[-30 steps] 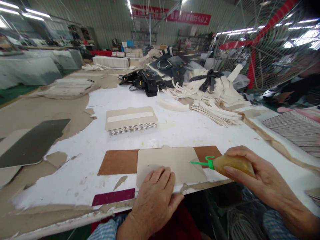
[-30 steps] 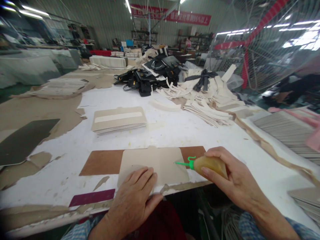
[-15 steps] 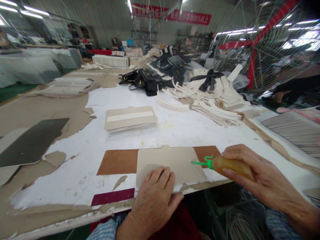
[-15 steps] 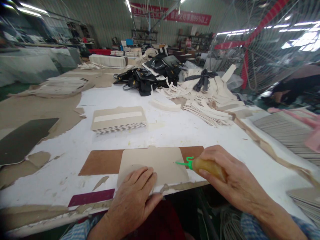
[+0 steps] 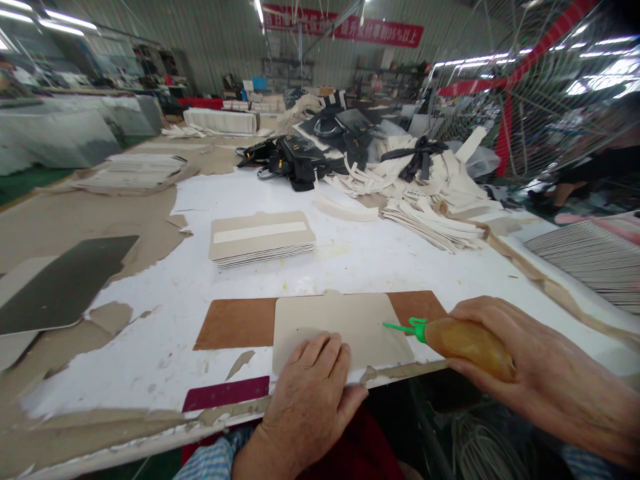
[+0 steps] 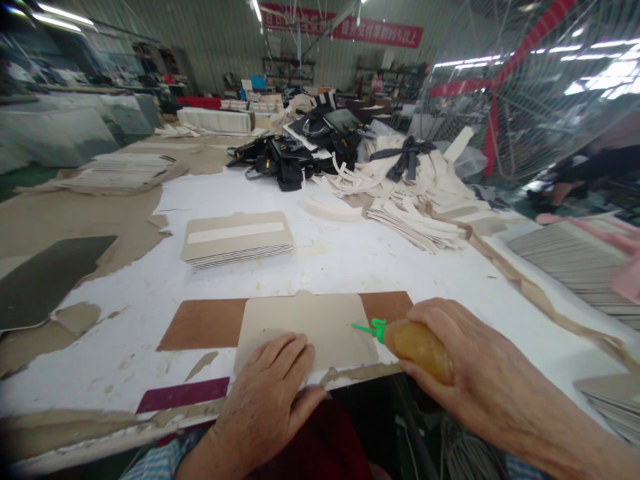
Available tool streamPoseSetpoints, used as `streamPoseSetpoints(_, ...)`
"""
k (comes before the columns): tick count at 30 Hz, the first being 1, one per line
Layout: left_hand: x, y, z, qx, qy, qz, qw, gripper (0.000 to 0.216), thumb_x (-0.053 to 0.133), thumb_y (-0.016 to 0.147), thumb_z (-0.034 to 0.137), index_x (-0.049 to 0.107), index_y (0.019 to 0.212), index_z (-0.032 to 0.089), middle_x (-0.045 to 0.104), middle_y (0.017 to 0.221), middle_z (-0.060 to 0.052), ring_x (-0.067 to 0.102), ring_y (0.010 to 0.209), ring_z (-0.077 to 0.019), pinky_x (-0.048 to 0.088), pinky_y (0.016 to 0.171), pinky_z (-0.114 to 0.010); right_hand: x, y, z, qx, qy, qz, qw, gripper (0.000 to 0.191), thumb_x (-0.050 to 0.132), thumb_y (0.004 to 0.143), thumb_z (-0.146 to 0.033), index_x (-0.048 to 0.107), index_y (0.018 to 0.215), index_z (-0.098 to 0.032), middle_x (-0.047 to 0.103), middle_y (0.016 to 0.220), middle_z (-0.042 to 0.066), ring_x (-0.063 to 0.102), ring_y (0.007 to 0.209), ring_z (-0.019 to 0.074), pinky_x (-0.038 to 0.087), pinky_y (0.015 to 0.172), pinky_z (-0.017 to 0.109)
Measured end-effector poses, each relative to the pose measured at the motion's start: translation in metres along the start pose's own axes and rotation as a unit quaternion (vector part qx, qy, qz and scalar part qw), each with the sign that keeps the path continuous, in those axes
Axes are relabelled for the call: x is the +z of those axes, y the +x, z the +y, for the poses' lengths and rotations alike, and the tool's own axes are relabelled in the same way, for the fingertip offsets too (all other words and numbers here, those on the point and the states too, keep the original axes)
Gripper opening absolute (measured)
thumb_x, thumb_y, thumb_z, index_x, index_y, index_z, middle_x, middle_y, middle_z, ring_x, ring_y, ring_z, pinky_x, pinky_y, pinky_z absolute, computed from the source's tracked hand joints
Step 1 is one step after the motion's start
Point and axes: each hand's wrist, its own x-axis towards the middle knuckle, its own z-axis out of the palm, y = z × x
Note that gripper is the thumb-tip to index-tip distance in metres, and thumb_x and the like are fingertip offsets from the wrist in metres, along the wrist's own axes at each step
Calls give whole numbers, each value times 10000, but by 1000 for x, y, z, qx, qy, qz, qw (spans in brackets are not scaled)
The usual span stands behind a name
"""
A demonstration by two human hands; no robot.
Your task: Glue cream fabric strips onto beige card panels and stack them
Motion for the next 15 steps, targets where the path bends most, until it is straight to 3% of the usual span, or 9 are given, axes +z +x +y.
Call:
streamPoseSetpoints(6,1,0,-1,-6,-2,-10,1000,489,640,1034,522,651,1362,160,718,1423,-108,653,1293,-343,611,1065,-543,0,-2,-1,8,29,-25,999,213,582,1052,-468,643,1232,-370,690,1160,26,704,887,286,607,676,394)
streamPoseSetpoints(11,1,0,-1,-3,-4,-12,1000,482,642,1034,511,647,1364,160,713,1429,-111,649,1298,-345,606,1070,-548,1,-3,0,-15,44,-22,999,265,578,1076,-465,625,1323,-379,662,1288,38,697,1058,300,642,818,404)
streamPoseSetpoints(15,0,0,-1,0,1,-7,1000,478,636,1038,514,647,1361,161,717,1424,-107,650,1293,-341,604,1068,-537,5,-3,4,-18,51,-5,999,339,646,1048,-597,626,1305,-376,645,1325,49,692,1107,314,649,863,434)
